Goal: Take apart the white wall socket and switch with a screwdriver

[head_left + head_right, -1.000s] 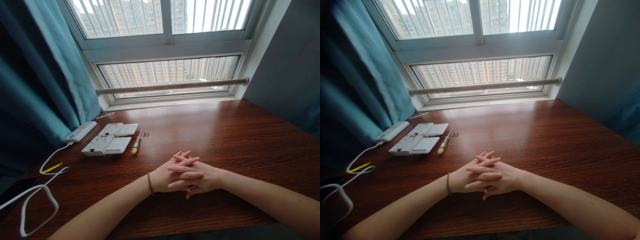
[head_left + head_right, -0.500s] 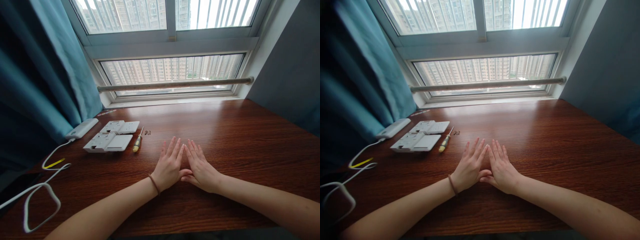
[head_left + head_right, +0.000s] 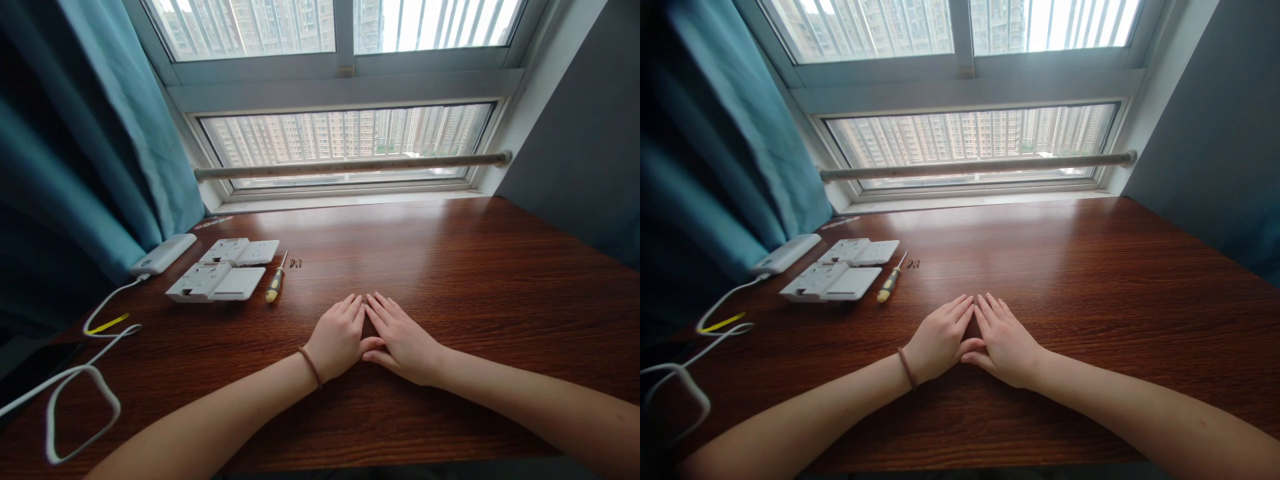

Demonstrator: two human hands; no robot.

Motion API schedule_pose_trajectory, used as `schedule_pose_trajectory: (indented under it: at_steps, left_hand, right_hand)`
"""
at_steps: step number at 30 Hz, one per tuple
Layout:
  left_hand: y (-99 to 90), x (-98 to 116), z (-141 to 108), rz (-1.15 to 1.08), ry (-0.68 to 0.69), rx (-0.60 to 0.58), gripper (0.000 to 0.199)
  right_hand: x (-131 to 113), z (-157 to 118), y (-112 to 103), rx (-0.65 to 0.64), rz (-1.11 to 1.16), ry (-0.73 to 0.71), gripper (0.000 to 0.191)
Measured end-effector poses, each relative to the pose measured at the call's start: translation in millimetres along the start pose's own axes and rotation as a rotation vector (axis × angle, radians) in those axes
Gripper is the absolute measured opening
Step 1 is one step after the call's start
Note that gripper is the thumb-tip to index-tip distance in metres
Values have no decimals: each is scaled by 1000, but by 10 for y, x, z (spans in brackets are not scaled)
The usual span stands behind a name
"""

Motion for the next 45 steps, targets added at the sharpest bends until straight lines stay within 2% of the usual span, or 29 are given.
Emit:
schedule_pose_trajectory:
  at_steps: [12, 16, 21, 23, 26, 29, 35, 38, 45]
  left_hand:
    - [22, -3, -16, 19, 10, 8, 67]
    - [-30, -20, 5, -37, -4, 36, 63]
    - [-179, -64, 86, -153, 7, 75, 31]
    - [-223, -113, 101, -103, 18, 70, 30]
    - [-288, -227, 112, 76, 12, 63, 33]
    - [-353, -402, 135, 249, -64, 25, 37]
    - [-357, -958, 114, 483, -389, -129, 39]
    - [-331, -1183, 77, 551, -495, -155, 35]
    - [-404, -1429, 28, 653, -624, -163, 38]
  right_hand:
    - [-8, 5, -2, -6, -34, 10, 79]
    - [-17, 13, -34, 15, -11, 15, 79]
    - [-64, 27, -152, 156, 76, -57, 59]
    - [-84, 28, -213, 227, 91, -97, 47]
    - [-108, 21, -281, 292, 104, -144, 29]
    - [-138, 18, -336, 330, 143, -175, 17]
    - [-167, 32, -362, 348, 186, -182, 13]
    - [-168, 30, -330, 325, 203, -176, 12]
    - [-195, 17, -283, 263, 216, -184, 13]
Point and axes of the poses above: each hand's wrist, its own z-axis towards the middle knuckle, its own y-axis out of the palm, x = y × z, the point moved 7 cm from there along z, towards the middle knuckle, and after that the axes turned 14 degrees about x, right-handed, at the moved point
